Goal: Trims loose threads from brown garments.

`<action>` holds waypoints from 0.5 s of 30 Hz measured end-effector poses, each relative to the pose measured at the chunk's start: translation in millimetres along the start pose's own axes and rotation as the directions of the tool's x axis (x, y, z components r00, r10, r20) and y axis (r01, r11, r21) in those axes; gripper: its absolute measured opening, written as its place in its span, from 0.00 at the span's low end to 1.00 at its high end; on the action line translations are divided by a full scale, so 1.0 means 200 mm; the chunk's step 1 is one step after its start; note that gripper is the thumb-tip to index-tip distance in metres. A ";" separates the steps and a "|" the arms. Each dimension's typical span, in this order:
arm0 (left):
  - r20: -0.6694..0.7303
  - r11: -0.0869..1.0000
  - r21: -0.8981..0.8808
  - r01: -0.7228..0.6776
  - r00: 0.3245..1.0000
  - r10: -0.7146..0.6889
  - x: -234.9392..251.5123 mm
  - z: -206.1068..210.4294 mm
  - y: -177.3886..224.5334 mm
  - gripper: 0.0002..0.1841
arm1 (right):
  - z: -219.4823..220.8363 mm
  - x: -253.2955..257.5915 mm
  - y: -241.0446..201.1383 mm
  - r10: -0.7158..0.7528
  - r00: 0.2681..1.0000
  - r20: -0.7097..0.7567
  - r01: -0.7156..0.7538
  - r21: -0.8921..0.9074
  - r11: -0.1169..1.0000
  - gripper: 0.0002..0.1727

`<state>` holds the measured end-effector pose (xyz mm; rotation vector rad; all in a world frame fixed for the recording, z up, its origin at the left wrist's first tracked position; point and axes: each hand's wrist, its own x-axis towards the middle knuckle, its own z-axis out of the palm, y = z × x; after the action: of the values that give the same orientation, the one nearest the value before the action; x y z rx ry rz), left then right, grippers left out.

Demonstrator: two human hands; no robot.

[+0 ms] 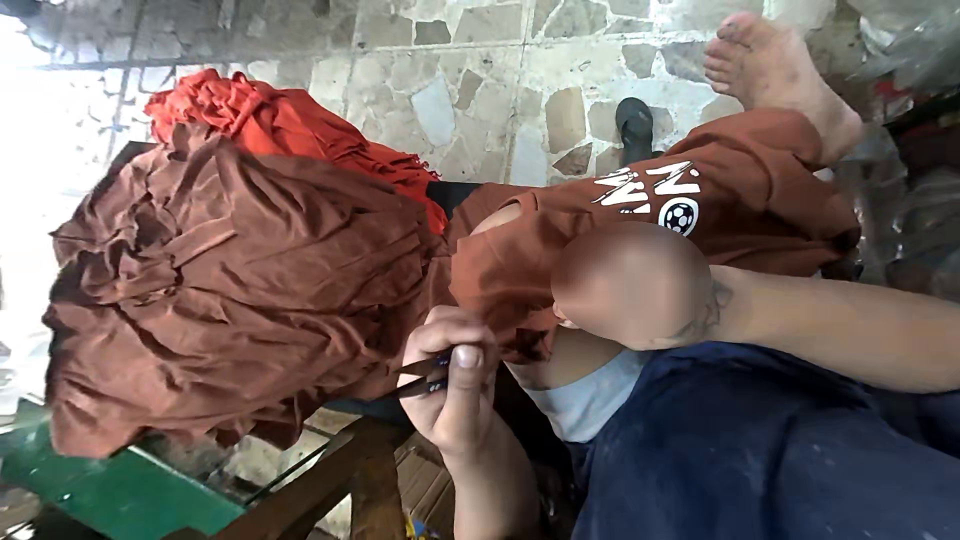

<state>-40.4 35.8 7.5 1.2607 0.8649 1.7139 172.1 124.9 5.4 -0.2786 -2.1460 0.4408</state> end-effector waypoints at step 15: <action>0.247 0.953 0.302 -0.024 0.967 -0.054 -0.02 0.03 -0.09 0.12 | -0.02 -0.02 0.04 -0.066 0.995 0.076 0.065 0.011 0.998 0.12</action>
<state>-30.8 40.9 -9.2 1.6317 1.0044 1.4019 177.4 131.4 0.2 -0.1881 -2.2205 0.4290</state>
